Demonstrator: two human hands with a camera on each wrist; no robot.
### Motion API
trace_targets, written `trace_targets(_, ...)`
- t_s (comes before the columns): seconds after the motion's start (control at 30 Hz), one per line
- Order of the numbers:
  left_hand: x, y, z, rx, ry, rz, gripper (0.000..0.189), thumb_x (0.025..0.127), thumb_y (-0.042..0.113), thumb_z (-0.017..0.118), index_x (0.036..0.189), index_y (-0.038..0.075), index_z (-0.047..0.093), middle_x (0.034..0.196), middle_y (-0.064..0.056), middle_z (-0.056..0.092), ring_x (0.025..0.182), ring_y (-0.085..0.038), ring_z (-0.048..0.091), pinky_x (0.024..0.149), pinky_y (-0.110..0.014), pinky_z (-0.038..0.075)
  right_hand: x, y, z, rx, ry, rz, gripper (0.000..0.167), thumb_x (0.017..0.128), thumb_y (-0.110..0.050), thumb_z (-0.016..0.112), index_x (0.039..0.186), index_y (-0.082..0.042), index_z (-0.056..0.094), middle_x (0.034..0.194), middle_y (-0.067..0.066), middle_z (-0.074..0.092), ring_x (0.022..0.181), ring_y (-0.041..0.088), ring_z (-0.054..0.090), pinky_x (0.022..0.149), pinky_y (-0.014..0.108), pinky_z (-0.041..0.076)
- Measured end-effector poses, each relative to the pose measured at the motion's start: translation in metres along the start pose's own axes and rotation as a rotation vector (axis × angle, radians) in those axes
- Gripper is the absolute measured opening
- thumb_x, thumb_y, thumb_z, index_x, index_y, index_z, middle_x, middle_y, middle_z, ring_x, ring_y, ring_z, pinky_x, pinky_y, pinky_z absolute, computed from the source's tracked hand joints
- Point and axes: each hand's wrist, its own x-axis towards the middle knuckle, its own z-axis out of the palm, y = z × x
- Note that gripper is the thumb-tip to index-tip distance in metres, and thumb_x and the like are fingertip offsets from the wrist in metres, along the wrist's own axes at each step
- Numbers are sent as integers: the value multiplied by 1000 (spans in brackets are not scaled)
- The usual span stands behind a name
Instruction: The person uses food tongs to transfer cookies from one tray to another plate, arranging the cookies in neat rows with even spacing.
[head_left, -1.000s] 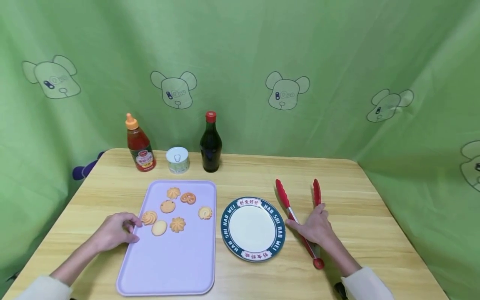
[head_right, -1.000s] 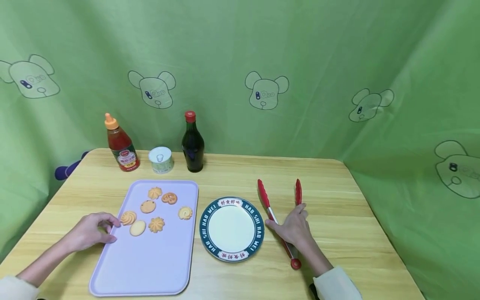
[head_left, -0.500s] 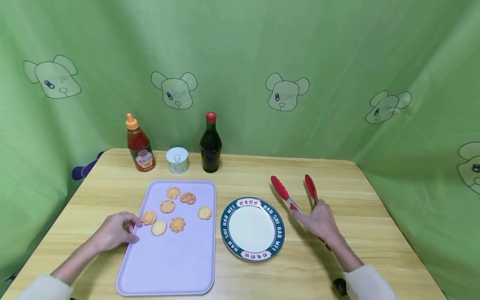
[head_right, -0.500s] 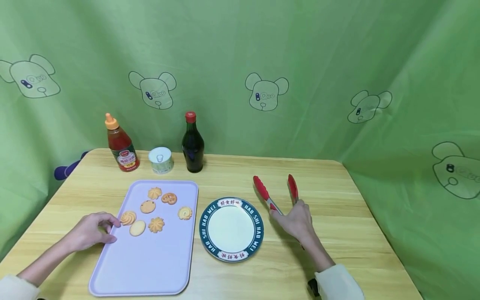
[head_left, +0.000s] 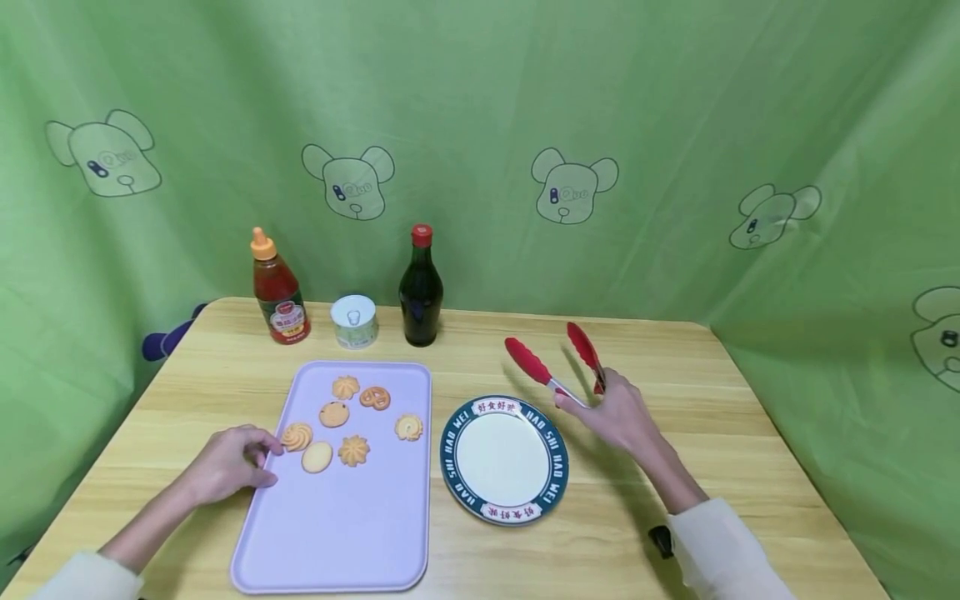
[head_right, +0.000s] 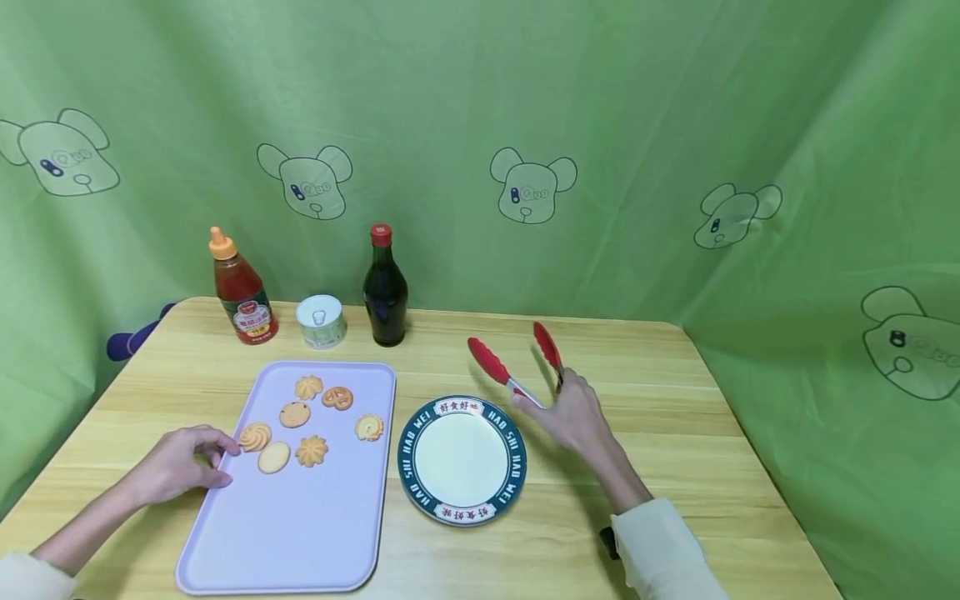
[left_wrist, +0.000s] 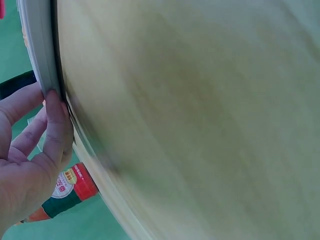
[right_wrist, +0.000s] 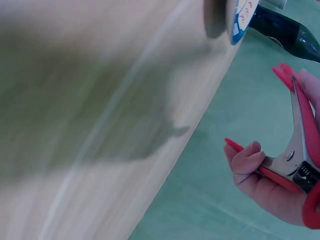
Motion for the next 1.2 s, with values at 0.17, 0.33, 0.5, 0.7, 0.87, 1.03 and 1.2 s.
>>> trace_targets(0.17, -1, 0, 1, 11, 2, -6, 32, 66, 5, 80, 96, 5, 68, 77, -4, 56, 72, -17, 49, 61, -23, 39, 5, -16, 4, -15, -44, -100, 101, 69, -68, 69, 133, 5, 42, 117, 24, 57, 95, 31, 55, 75, 43, 52)
trace_targets(0.33, 0, -1, 2, 11, 9, -1, 32, 66, 5, 80, 95, 5, 68, 76, -4, 56, 72, -16, 49, 61, -22, 40, 6, -35, 9, -28, -103, -186, 99, 64, -64, 75, 134, 0, 44, 118, 19, 57, 99, 30, 54, 81, 45, 51)
trace_targets(0.5, 0, -1, 2, 9, 10, 7, 31, 66, 4, 80, 95, 5, 68, 76, -4, 56, 71, -16, 49, 61, -22, 39, 5, -51, 14, -77, -143, -225, 110, 62, -68, 74, 143, -4, 37, 133, 18, 53, 114, 32, 52, 94, 52, 47)
trace_targets(0.7, 0, -1, 1, 8, 12, -4, 32, 65, 4, 80, 95, 5, 68, 75, -4, 56, 71, -16, 49, 60, -22, 39, 4, -69, 20, -70, -199, -286, 108, 62, -68, 74, 143, -7, 38, 136, 15, 52, 120, 31, 52, 96, 52, 46)
trace_targets(0.87, 1, 0, 2, 2, 15, 1, 32, 65, 4, 80, 95, 4, 68, 75, -4, 56, 70, -16, 49, 60, -22, 40, 3, -82, 26, -71, -242, -326, 100, 64, -59, 78, 142, -9, 41, 137, 13, 52, 125, 29, 50, 100, 51, 43)
trace_targets(1.03, 1, 0, 1, -2, 11, -5, 32, 65, 3, 80, 95, 4, 68, 74, -4, 56, 71, -17, 49, 60, -22, 39, 3, -95, 37, -95, -251, -351, 93, 65, -55, 80, 140, -12, 45, 136, 9, 55, 124, 26, 52, 100, 49, 44)
trace_targets(1.2, 1, 1, 1, -3, 5, -9, 32, 66, 3, 80, 95, 3, 68, 74, -4, 55, 70, -17, 49, 60, -22, 39, 4, -109, 48, -92, -283, -386, 87, 68, -53, 79, 138, -12, 48, 133, 8, 57, 122, 25, 53, 100, 48, 45)
